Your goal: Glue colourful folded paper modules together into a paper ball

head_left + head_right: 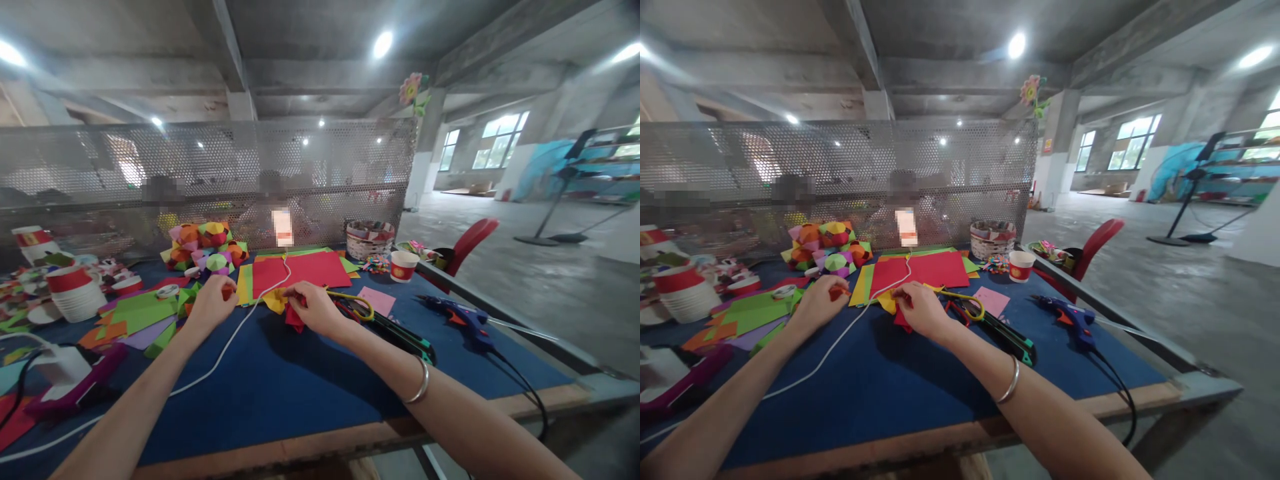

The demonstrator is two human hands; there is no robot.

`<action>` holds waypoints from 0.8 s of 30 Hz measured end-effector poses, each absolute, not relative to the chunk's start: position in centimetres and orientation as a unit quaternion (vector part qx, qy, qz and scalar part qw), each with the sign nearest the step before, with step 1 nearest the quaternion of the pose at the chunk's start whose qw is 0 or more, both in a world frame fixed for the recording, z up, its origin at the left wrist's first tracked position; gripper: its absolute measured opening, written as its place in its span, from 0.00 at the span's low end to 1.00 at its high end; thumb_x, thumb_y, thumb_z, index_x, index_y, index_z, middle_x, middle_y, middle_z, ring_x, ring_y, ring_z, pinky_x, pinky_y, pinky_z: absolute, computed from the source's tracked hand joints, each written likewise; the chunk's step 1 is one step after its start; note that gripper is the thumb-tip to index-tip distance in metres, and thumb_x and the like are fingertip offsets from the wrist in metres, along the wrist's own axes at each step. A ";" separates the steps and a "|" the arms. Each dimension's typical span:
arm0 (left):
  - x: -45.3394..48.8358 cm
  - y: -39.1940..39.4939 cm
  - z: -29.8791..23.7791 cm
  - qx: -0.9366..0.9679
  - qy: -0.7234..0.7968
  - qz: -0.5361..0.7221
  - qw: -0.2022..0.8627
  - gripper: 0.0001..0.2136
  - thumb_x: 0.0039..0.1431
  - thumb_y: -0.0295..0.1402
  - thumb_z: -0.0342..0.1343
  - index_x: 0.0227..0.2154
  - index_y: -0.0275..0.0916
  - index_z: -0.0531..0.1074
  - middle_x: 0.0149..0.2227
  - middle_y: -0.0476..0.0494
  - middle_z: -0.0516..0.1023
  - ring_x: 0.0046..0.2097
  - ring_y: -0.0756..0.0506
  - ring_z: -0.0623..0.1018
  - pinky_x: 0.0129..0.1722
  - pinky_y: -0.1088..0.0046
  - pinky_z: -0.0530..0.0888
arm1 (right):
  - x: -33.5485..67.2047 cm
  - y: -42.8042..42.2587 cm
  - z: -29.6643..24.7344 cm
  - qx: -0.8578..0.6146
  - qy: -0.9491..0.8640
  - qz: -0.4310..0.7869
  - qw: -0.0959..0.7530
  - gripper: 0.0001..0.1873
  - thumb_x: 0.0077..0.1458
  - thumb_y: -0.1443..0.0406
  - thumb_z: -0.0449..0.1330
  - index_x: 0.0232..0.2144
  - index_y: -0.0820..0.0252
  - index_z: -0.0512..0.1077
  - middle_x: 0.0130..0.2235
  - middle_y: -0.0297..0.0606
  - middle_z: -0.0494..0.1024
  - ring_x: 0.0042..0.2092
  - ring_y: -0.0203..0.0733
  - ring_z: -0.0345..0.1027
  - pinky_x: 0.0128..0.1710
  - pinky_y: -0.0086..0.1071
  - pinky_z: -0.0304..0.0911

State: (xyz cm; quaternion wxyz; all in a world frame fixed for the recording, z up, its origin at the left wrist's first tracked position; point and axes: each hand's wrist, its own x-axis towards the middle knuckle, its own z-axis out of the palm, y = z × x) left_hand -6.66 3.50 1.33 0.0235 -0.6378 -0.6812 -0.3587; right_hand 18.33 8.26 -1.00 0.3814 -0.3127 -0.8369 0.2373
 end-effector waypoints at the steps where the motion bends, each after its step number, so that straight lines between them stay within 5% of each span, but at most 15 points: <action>1: -6.1 3.2 1.8 -0.627 -0.660 -0.415 -0.010 0.06 0.48 0.33 0.55 0.32 0.41 0.71 0.41 0.39 0.81 0.45 0.38 0.80 0.52 0.57 0.76 | 18.2 8.2 -1.0 -0.311 -0.827 0.259 0.390 0.10 0.61 0.74 0.59 0.40 0.60 0.79 0.45 0.44 0.84 0.47 0.44 0.78 0.52 0.38 0.69; 5: -2.2 1.4 2.9 -0.632 -0.528 -0.504 -0.261 0.15 0.49 0.41 0.61 0.39 0.40 0.73 0.50 0.37 0.81 0.47 0.39 0.81 0.49 0.60 0.77 | 17.5 8.1 -1.2 -0.302 -0.744 0.420 0.422 0.08 0.65 0.64 0.60 0.44 0.61 0.77 0.39 0.41 0.83 0.40 0.41 0.77 0.42 0.35 0.70; 9: 1.2 0.2 2.3 -0.684 -0.453 -0.473 -0.321 0.10 0.51 0.37 0.62 0.36 0.41 0.73 0.46 0.39 0.83 0.45 0.42 0.81 0.48 0.63 0.77 | 17.3 8.4 -1.5 -0.281 -0.663 0.552 0.421 0.14 0.60 0.55 0.66 0.41 0.60 0.75 0.31 0.35 0.80 0.29 0.35 0.71 0.30 0.28 0.65; 13: 1.8 0.0 1.9 -0.726 -0.440 -0.456 -0.268 0.08 0.54 0.35 0.61 0.37 0.41 0.77 0.51 0.37 0.82 0.55 0.38 0.79 0.57 0.59 0.74 | 17.5 8.9 -1.7 -0.250 -0.623 0.602 0.433 0.20 0.46 0.55 0.75 0.34 0.59 0.75 0.31 0.33 0.80 0.30 0.35 0.72 0.31 0.28 0.66; 16: 0.4 0.7 2.7 -0.727 -0.449 -0.452 -0.257 0.15 0.52 0.37 0.64 0.44 0.42 0.79 0.56 0.36 0.80 0.60 0.36 0.77 0.59 0.58 0.73 | 17.5 9.1 -1.8 -0.242 -0.618 0.614 0.427 0.21 0.40 0.59 0.77 0.35 0.59 0.75 0.29 0.32 0.80 0.30 0.36 0.73 0.32 0.30 0.70; 20: -4.2 3.2 4.0 -0.649 -0.586 -0.464 -0.143 0.19 0.52 0.41 0.62 0.46 0.39 0.78 0.51 0.34 0.83 0.56 0.33 0.79 0.54 0.57 0.76 | 17.4 9.3 -1.9 -0.263 -0.637 0.571 0.445 0.13 0.47 0.63 0.74 0.34 0.59 0.76 0.31 0.34 0.82 0.31 0.37 0.75 0.32 0.31 0.71; 24: -9.2 5.4 3.4 -0.561 -0.767 -0.308 0.053 0.10 0.45 0.31 0.61 0.34 0.37 0.77 0.46 0.26 0.83 0.56 0.24 0.78 0.53 0.50 0.74 | 17.5 9.6 -2.1 -0.274 -0.670 0.512 0.463 0.07 0.53 0.64 0.69 0.33 0.60 0.77 0.31 0.36 0.81 0.30 0.36 0.73 0.32 0.29 0.68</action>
